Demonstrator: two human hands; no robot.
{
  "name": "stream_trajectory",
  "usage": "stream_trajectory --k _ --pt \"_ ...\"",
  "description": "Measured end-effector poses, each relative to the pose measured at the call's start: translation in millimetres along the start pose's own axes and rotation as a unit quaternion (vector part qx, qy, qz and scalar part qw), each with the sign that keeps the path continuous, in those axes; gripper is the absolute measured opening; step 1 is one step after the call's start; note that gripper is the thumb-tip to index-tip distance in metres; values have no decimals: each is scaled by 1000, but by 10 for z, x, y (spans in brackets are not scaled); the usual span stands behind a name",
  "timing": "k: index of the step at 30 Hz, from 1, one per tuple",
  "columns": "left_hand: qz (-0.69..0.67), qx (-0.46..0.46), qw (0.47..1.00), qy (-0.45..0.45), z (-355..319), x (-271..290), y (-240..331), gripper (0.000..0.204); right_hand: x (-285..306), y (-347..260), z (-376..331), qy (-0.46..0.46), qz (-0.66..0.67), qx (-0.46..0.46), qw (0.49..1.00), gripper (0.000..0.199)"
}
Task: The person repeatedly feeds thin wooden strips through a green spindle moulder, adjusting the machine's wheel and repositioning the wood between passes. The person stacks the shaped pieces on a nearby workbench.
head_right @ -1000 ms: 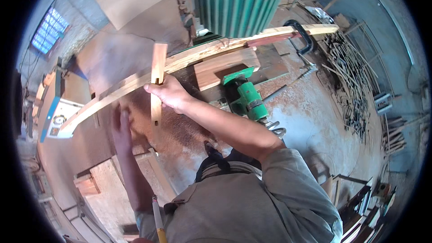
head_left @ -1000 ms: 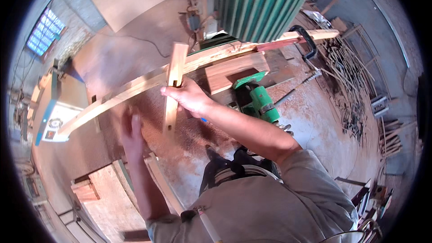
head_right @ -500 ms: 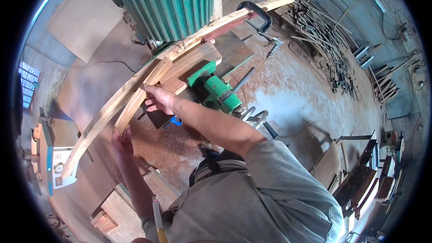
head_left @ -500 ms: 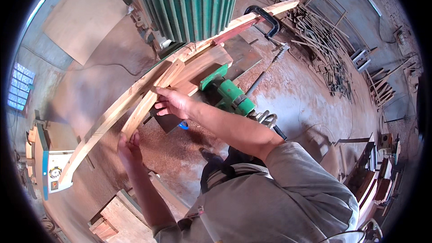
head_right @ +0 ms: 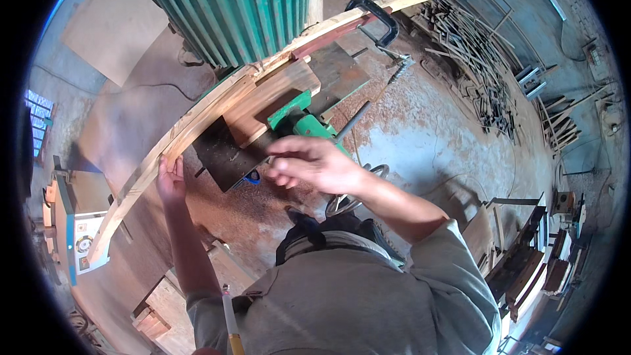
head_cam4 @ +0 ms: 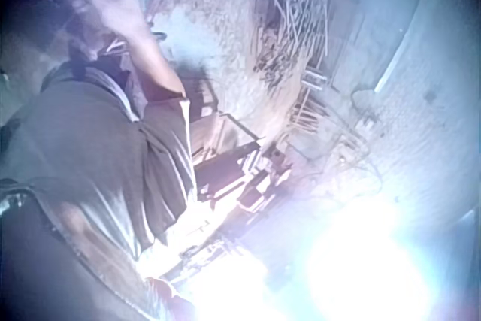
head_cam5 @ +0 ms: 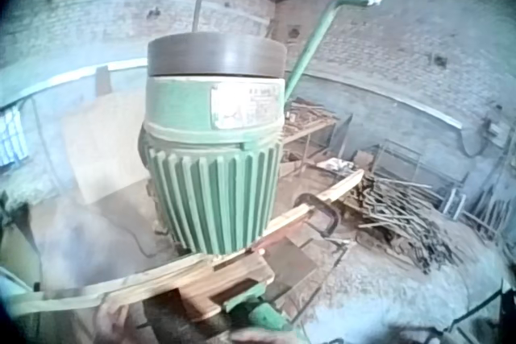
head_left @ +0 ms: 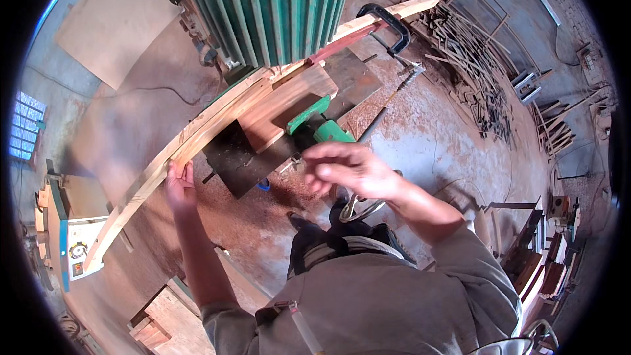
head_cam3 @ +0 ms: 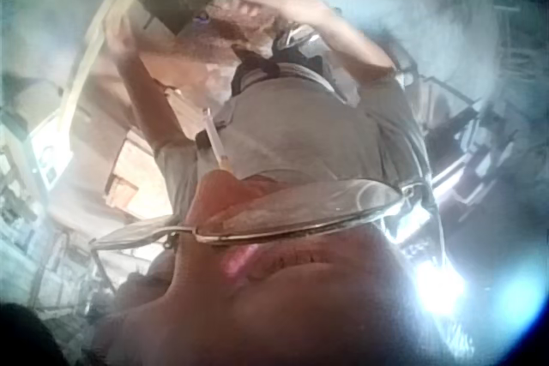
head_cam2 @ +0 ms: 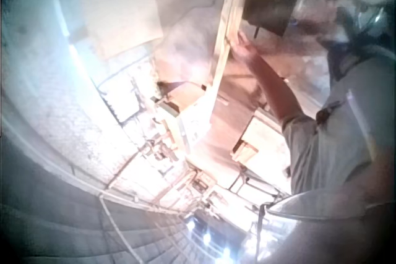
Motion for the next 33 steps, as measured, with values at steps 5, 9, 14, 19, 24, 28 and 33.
stream_trajectory --k 5,9,14,19,24,28,33 --pt "26 5 1000 5 85 -55 -72 35 576 -14 -293 90 26 59 994 26" --pt "25 36 999 12 111 -92 -268 36 931 53 -380 146 33 85 985 25" --pt "9 45 999 6 -84 -608 -470 36 1249 168 -373 208 23 72 975 25" --pt "-3 69 997 -20 -17 -778 -712 34 1633 338 -299 315 -51 95 943 23" --pt "15 68 998 7 -3 -892 -827 37 2045 643 -96 434 -136 119 883 40" --pt "29 66 997 15 -4 -901 -872 38 2133 902 164 368 215 -62 902 36" --pt "36 50 998 23 -114 -933 -847 40 1301 79 386 309 189 119 924 31"
Point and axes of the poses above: each hand's wrist, its own z-axis towards the middle knuckle, its own x-axis out of the back of the hand, y = z × x, the point moved 3 cm from there along z, towards the middle knuckle, and after that the axes turned 6 degrees about y, right-handed, at the moved point
